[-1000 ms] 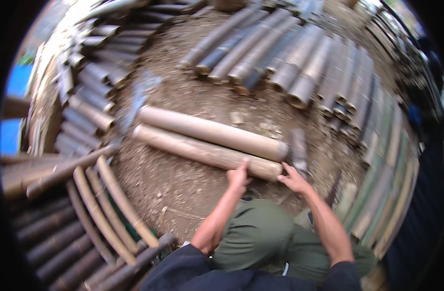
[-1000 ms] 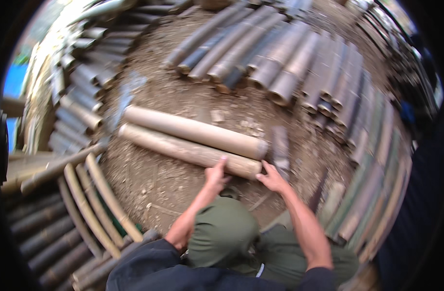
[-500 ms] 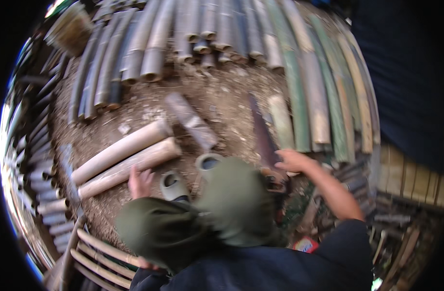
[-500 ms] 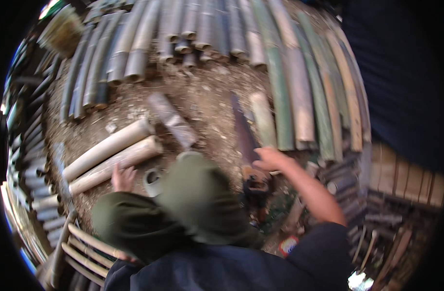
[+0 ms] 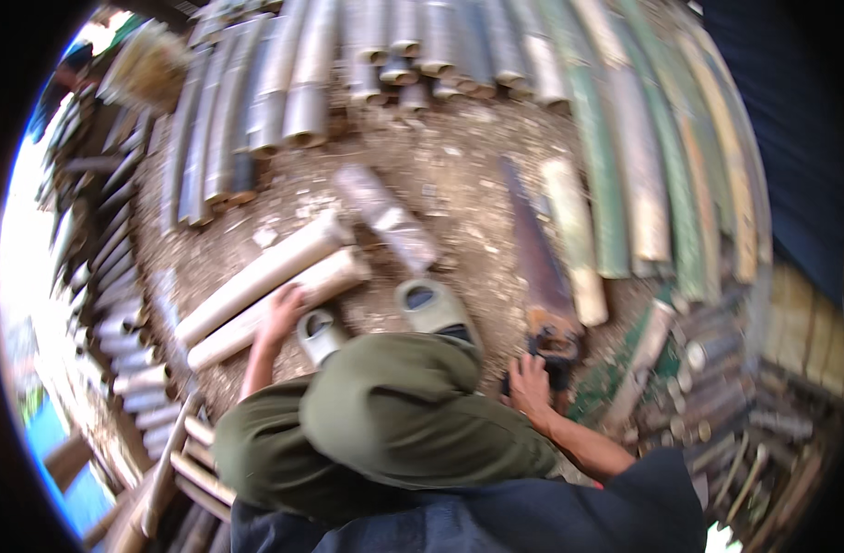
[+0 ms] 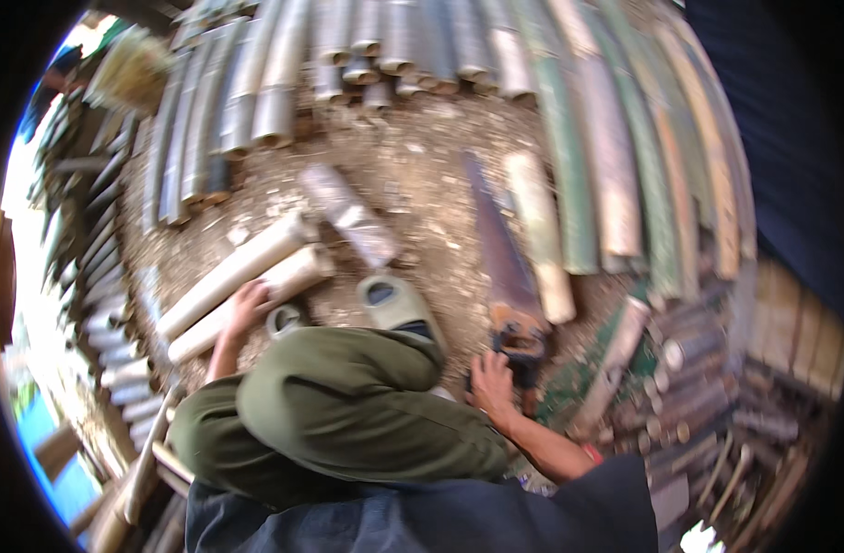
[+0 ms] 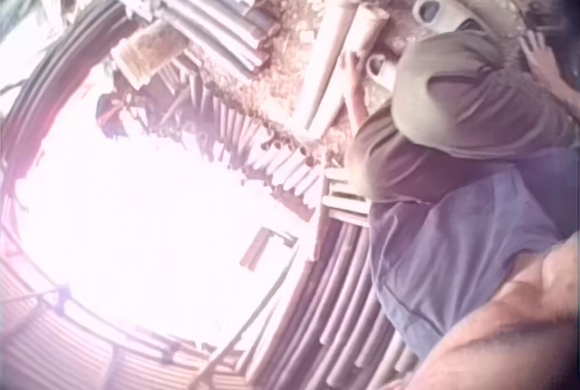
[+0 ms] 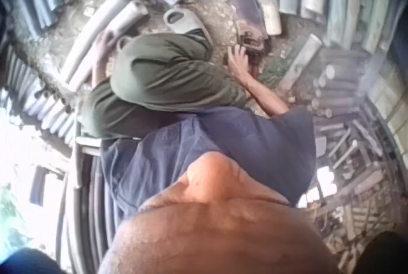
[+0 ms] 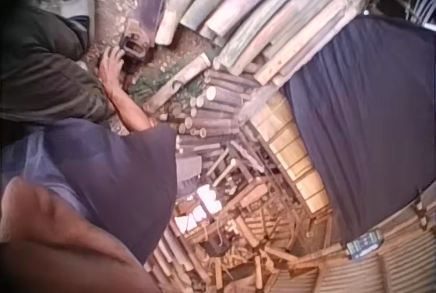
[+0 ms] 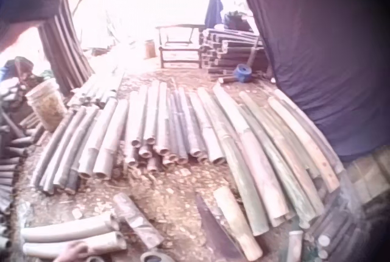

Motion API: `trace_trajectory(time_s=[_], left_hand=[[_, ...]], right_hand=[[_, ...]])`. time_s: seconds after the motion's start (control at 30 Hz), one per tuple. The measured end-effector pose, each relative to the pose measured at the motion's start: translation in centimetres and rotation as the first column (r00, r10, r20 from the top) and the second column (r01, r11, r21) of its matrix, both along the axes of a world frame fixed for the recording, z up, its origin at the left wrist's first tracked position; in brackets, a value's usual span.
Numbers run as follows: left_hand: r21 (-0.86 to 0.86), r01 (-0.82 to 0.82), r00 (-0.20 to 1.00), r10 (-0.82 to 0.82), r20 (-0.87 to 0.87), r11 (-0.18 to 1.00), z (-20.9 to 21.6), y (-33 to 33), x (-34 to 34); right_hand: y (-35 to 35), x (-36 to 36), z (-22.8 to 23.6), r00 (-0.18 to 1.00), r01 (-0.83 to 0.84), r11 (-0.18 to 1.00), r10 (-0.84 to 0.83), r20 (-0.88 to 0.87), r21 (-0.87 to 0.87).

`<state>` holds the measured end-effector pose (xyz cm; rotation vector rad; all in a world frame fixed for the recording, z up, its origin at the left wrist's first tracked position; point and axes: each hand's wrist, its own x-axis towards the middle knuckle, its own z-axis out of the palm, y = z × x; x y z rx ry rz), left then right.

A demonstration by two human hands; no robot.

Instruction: The person measures segments of bamboo using a tape measure and marks them before cutting the bamboo poles with a hand saw.

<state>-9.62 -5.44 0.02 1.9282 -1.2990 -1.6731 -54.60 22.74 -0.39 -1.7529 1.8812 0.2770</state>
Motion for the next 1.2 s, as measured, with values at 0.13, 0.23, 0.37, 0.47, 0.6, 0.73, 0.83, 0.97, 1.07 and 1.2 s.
trace_trajectory(time_s=[0.13, 0.23, 0.37, 0.47, 0.6, 0.73, 0.83, 0.97, 1.07, 1.2], left_hand=[[-0.108, 0.412, 0.910, -0.415, -0.010, 0.905, 3.9, -1.3, -6.5], [0.058, 0.509, 0.836, -0.477, -0.271, 0.859, 6.1, -1.4, -8.8], [0.334, 0.360, 0.746, -0.054, -0.664, 0.871, 6.2, -0.5, -11.4], [0.408, 0.114, 0.680, 0.229, -0.697, 0.906, 4.7, 0.4, -12.7], [0.365, -0.237, 0.605, 0.430, -0.670, 0.901, 2.4, 0.7, -7.9], [0.331, -0.226, 0.615, 0.398, -0.681, 0.916, 0.5, 1.4, -4.4], [0.197, -0.110, 0.655, 0.221, -0.723, 0.974, -0.4, 3.5, 0.3], [0.185, -0.572, 0.671, 0.586, -0.454, 0.799, 2.4, 5.0, 15.2], [-0.086, -0.891, 0.454, 0.881, -0.133, 0.446, -0.8, 8.5, 27.6], [-0.468, -0.860, 0.185, 0.979, 0.084, 0.203, -3.7, 9.1, 38.3]], right_hand=[[3.1, -2.4, -4.0, 0.979, -0.169, 0.974, 0.184, 0.090, -0.148], [-1.7, -4.0, -0.1, 0.861, 0.143, 0.989, -0.147, 0.487, 0.046], [-18.1, -0.3, 6.5, 0.223, 0.023, 0.869, -0.486, 0.845, 0.494], [-26.2, 7.7, 8.7, 0.250, -0.225, 0.908, -0.296, 0.922, 0.353], [-29.8, 17.3, 8.7, 0.639, -0.175, 0.984, 0.140, 0.756, -0.035], [-31.0, 20.8, 8.3, 0.673, -0.387, 0.920, 0.322, 0.666, -0.054], [-30.4, 22.8, 9.5, 0.696, -0.515, 0.853, 0.476, 0.538, -0.088], [-33.3, 18.9, 7.9, 0.803, -0.455, 0.869, 0.494, 0.334, -0.193], [-35.1, 14.4, 7.3, 0.867, -0.422, 0.903, 0.429, 0.255, -0.084], [-35.9, 12.1, 6.3, 0.905, -0.366, 0.930, 0.345, 0.248, 0.040]])
